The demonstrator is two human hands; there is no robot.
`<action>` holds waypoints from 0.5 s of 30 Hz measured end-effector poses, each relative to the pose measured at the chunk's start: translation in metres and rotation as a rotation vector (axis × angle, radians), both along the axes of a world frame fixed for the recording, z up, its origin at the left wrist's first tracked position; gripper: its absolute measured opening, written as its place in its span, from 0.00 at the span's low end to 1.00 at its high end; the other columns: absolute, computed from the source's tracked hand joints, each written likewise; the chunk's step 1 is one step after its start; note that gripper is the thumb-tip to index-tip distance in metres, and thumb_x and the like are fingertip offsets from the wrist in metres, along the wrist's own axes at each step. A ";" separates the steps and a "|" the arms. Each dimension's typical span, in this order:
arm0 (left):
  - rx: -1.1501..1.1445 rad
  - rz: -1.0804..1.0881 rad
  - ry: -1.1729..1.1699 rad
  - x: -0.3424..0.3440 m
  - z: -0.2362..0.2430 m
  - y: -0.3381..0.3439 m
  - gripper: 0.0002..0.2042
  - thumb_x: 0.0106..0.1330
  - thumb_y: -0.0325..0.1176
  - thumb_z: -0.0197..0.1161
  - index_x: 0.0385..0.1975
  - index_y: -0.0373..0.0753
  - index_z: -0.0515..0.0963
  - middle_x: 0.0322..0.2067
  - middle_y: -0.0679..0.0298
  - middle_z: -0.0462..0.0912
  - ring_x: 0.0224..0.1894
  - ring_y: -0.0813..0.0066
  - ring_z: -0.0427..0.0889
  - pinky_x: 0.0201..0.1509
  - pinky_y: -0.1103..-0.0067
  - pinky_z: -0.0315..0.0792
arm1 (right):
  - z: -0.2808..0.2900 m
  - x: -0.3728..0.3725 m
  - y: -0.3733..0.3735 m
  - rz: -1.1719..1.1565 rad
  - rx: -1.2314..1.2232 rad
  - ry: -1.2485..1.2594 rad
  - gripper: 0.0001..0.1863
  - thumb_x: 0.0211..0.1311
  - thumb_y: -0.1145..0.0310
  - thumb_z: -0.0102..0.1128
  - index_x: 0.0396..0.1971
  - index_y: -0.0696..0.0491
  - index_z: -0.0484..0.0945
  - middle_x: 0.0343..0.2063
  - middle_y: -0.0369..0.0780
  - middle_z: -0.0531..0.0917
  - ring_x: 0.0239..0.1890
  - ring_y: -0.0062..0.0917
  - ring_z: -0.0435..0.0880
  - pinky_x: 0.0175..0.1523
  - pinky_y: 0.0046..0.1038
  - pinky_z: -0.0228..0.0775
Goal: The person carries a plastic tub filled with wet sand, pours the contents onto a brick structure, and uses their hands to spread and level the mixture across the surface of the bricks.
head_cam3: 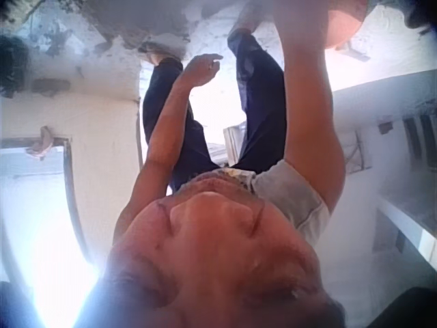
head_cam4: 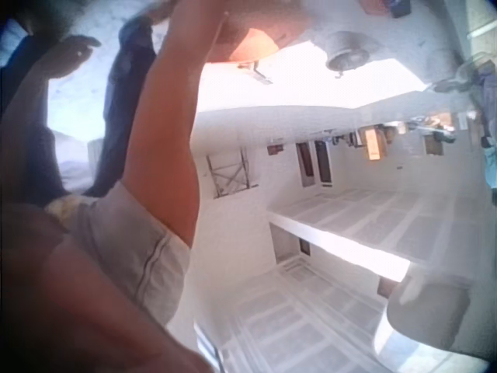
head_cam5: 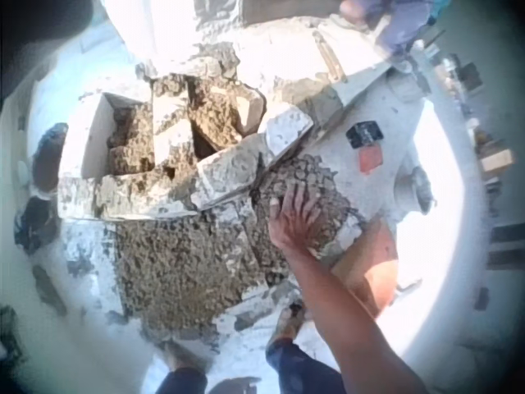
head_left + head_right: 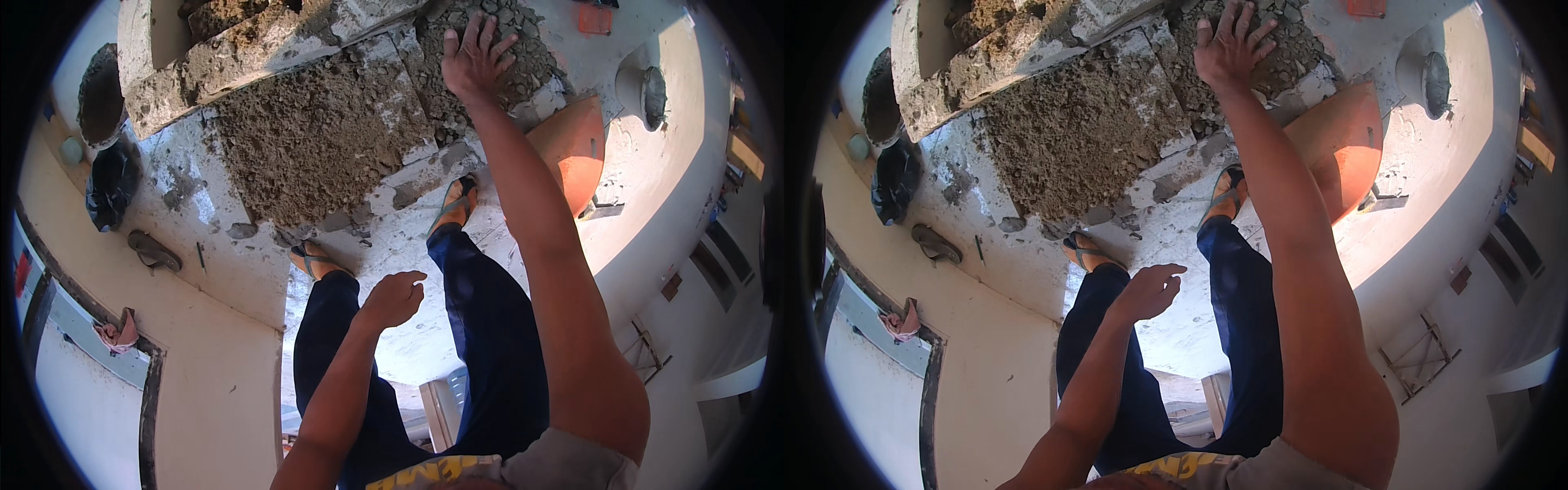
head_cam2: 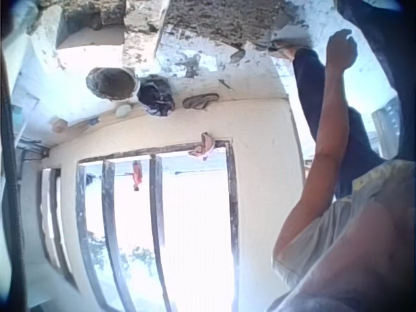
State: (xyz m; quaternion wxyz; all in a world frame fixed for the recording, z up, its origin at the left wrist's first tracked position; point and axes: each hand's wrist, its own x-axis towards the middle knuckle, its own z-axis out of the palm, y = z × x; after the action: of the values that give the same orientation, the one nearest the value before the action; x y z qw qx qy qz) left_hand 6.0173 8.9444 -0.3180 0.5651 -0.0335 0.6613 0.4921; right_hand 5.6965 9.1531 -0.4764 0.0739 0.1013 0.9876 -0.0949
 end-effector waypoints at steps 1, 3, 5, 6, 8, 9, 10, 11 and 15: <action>0.009 0.003 0.040 0.001 -0.001 0.002 0.18 0.71 0.37 0.53 0.55 0.37 0.81 0.44 0.44 0.86 0.48 0.47 0.85 0.56 0.61 0.76 | -0.001 0.004 -0.022 0.020 0.089 0.046 0.42 0.77 0.37 0.29 0.80 0.48 0.42 0.80 0.48 0.41 0.80 0.55 0.35 0.79 0.61 0.27; 0.029 -0.016 0.047 -0.009 0.003 0.010 0.18 0.71 0.36 0.53 0.55 0.36 0.81 0.42 0.44 0.87 0.46 0.47 0.85 0.55 0.61 0.76 | -0.007 0.005 -0.019 0.008 -0.089 0.139 0.41 0.77 0.38 0.28 0.80 0.47 0.42 0.80 0.48 0.41 0.81 0.53 0.37 0.79 0.62 0.27; 0.031 0.002 0.043 0.002 0.001 0.007 0.19 0.71 0.35 0.52 0.55 0.36 0.81 0.42 0.44 0.87 0.47 0.47 0.85 0.56 0.61 0.76 | 0.000 0.019 -0.038 0.069 -0.243 0.139 0.39 0.78 0.40 0.32 0.80 0.45 0.45 0.80 0.48 0.42 0.81 0.48 0.40 0.78 0.64 0.30; 0.023 0.021 0.044 0.007 -0.001 0.003 0.19 0.71 0.35 0.52 0.55 0.36 0.81 0.42 0.44 0.87 0.48 0.47 0.85 0.56 0.61 0.76 | 0.009 0.039 -0.055 0.172 -0.256 0.120 0.38 0.79 0.41 0.33 0.80 0.45 0.46 0.80 0.48 0.43 0.81 0.48 0.41 0.79 0.63 0.31; 0.027 -0.045 0.026 0.011 0.004 -0.002 0.18 0.70 0.35 0.51 0.52 0.35 0.82 0.45 0.46 0.86 0.50 0.48 0.84 0.58 0.60 0.75 | 0.022 0.091 -0.075 0.303 -0.280 0.062 0.38 0.78 0.43 0.37 0.80 0.46 0.49 0.79 0.50 0.45 0.80 0.50 0.43 0.79 0.61 0.33; 0.036 -0.097 -0.009 0.012 0.003 -0.002 0.18 0.70 0.36 0.51 0.51 0.35 0.83 0.46 0.47 0.86 0.50 0.48 0.84 0.58 0.60 0.75 | 0.025 0.117 -0.080 0.330 -0.288 0.024 0.38 0.78 0.44 0.40 0.79 0.47 0.50 0.78 0.52 0.46 0.80 0.50 0.44 0.79 0.59 0.34; 0.036 -0.144 -0.056 0.015 0.004 -0.002 0.17 0.70 0.36 0.51 0.49 0.35 0.83 0.47 0.47 0.86 0.50 0.48 0.84 0.58 0.59 0.75 | 0.030 0.143 -0.091 0.374 -0.220 0.009 0.38 0.77 0.44 0.42 0.79 0.49 0.50 0.78 0.54 0.46 0.80 0.51 0.44 0.79 0.59 0.35; 0.036 -0.279 -0.166 0.004 0.012 -0.004 0.17 0.69 0.36 0.50 0.45 0.35 0.84 0.48 0.49 0.86 0.52 0.49 0.84 0.58 0.59 0.75 | 0.033 0.162 -0.103 0.412 -0.147 -0.003 0.39 0.77 0.45 0.44 0.79 0.50 0.51 0.78 0.55 0.47 0.80 0.52 0.45 0.79 0.58 0.37; 0.032 -0.464 -0.160 0.016 0.015 -0.007 0.17 0.68 0.37 0.50 0.40 0.33 0.84 0.45 0.46 0.86 0.49 0.48 0.86 0.55 0.57 0.77 | 0.043 0.197 -0.185 0.482 -0.315 -0.083 0.43 0.75 0.41 0.47 0.78 0.52 0.51 0.77 0.57 0.46 0.79 0.55 0.44 0.79 0.57 0.38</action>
State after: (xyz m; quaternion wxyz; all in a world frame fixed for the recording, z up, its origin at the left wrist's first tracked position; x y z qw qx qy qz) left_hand 6.0333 8.9379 -0.3029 0.7140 0.0894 0.5965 0.3556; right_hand 5.8935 8.9680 -0.4335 0.1492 -0.1454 0.9524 -0.2225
